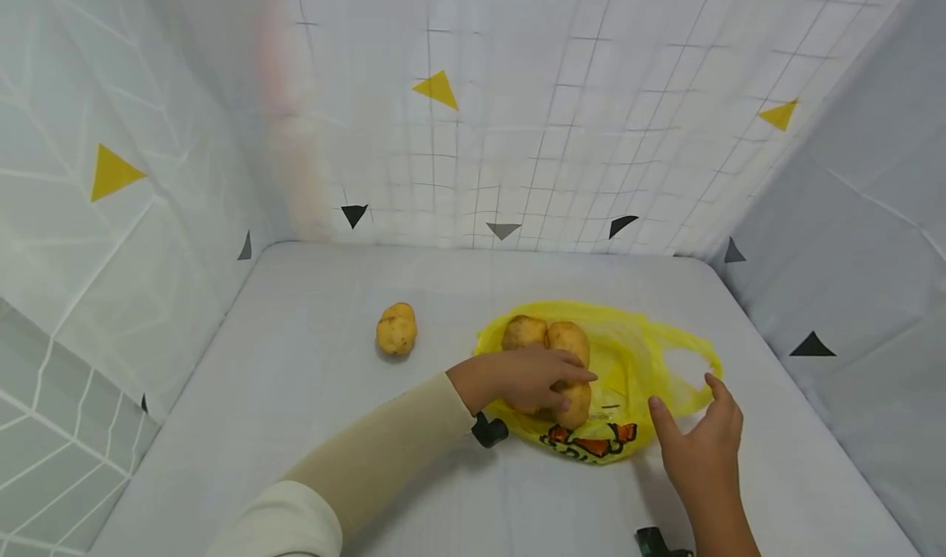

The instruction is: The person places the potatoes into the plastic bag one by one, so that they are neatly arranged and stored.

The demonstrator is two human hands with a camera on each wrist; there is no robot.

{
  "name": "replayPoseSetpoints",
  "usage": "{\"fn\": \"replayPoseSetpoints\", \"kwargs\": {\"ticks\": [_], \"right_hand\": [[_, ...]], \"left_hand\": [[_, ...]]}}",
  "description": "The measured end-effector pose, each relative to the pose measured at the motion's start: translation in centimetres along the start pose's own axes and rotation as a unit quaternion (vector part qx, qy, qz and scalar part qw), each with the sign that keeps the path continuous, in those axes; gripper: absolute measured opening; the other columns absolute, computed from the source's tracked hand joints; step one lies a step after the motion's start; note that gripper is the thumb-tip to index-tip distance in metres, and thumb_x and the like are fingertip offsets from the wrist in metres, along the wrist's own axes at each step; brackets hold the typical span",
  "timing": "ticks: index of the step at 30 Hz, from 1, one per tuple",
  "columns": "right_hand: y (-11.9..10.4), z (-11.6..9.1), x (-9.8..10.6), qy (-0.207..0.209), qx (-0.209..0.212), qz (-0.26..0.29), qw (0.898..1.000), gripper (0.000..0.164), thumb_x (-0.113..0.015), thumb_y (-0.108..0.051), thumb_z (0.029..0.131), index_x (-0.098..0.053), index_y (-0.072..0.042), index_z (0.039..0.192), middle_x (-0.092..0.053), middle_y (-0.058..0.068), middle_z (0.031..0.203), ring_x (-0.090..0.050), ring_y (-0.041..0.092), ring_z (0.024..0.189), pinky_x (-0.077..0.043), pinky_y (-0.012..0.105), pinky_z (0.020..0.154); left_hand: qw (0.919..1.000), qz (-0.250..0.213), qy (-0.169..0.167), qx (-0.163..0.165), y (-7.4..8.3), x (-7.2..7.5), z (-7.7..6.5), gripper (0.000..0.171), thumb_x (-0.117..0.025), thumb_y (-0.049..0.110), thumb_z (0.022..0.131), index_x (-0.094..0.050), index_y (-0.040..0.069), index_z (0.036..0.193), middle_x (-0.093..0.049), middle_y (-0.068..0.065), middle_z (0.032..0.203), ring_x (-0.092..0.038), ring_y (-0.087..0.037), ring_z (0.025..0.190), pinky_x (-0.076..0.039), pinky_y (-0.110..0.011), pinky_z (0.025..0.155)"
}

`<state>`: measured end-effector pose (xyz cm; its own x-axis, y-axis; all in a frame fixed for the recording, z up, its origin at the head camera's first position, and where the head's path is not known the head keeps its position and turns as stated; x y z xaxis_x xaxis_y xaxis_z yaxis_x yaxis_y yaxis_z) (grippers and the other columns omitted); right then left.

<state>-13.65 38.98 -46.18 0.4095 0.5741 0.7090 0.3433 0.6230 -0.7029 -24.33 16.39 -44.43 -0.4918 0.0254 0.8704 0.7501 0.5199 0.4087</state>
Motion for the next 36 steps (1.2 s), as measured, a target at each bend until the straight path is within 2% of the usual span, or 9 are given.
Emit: {"fn": "replayPoseSetpoints", "kwargs": {"ticks": [7, 17, 24, 28, 32, 36], "right_hand": [[0.1, 0.2, -0.2, -0.011, -0.008, -0.001, 1.0, 0.096, -0.064, -0.049, 0.101, -0.006, -0.013, 0.168, -0.01, 0.026, 0.17, -0.027, 0.054, 0.148, -0.028, 0.073, 0.116], [0.1, 0.2, -0.3, -0.011, -0.007, 0.0, 1.0, 0.094, -0.063, -0.048, 0.101, -0.007, -0.013, 0.168, -0.01, 0.026, 0.17, -0.027, 0.054, 0.149, -0.028, 0.073, 0.116], [0.0, 0.3, -0.3, -0.015, -0.022, -0.003, 1.0, 0.095, -0.063, -0.048, 0.101, -0.006, -0.014, 0.169, -0.009, 0.025, 0.171, -0.027, 0.053, 0.15, -0.028, 0.072, 0.116], [-0.2, 0.2, -0.3, -0.017, -0.016, 0.001, 1.0, 0.094, -0.063, -0.048, 0.102, -0.006, -0.015, 0.169, -0.009, 0.025, 0.171, -0.027, 0.054, 0.149, -0.029, 0.073, 0.116], [-0.3, 0.1, -0.3, -0.02, -0.012, 0.002, 1.0, 0.094, -0.063, -0.049, 0.102, -0.005, -0.015, 0.169, -0.008, 0.025, 0.171, -0.027, 0.054, 0.148, -0.029, 0.073, 0.115], [-0.3, 0.1, -0.3, -0.021, -0.009, 0.001, 1.0, 0.095, -0.063, -0.049, 0.102, -0.006, -0.015, 0.169, -0.009, 0.025, 0.171, -0.028, 0.054, 0.148, -0.029, 0.073, 0.115]], "left_hand": [[0.9991, 0.039, 0.012, 0.006, -0.2, -0.3, 0.2, 0.068, -0.055, 0.048, 0.107, -0.023, 0.04, 0.166, -0.024, 0.015, 0.172, -0.024, -0.003, 0.158, -0.019, -0.04, 0.13], [0.9949, 0.097, 0.02, 0.016, -0.6, -0.6, 0.7, 0.067, -0.047, 0.055, 0.108, -0.015, 0.044, 0.166, -0.016, 0.015, 0.174, -0.029, -0.002, 0.155, -0.022, -0.042, 0.129], [0.9939, 0.101, 0.045, 0.008, -0.3, -0.3, 0.3, 0.065, -0.05, 0.05, 0.109, -0.023, 0.038, 0.167, -0.022, 0.008, 0.174, -0.033, -0.006, 0.155, -0.022, -0.04, 0.129], [0.9942, 0.087, 0.063, 0.01, -0.3, -0.1, 0.1, 0.062, -0.051, 0.049, 0.109, -0.03, 0.036, 0.165, -0.027, 0.004, 0.172, -0.032, -0.013, 0.156, -0.022, -0.04, 0.129], [0.994, 0.071, 0.083, 0.008, -0.4, 0.1, -0.2, 0.057, -0.051, 0.047, 0.109, -0.037, 0.033, 0.163, -0.033, 0.0, 0.17, -0.036, -0.022, 0.155, -0.027, -0.04, 0.127], [0.9931, 0.051, 0.105, 0.001, -0.5, 0.1, -0.6, 0.054, -0.052, 0.045, 0.109, -0.044, 0.03, 0.16, -0.036, -0.002, 0.168, -0.038, -0.024, 0.153, -0.033, -0.039, 0.125]]}}
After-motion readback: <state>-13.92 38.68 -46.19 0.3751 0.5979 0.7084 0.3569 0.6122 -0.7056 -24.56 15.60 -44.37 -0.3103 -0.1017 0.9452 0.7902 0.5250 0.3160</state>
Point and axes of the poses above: each hand's wrist, its own z-axis towards the middle knuckle, its own x-axis out of the back of the hand, y = z × x, the point moved 6 cm from there along z, towards the middle knuckle
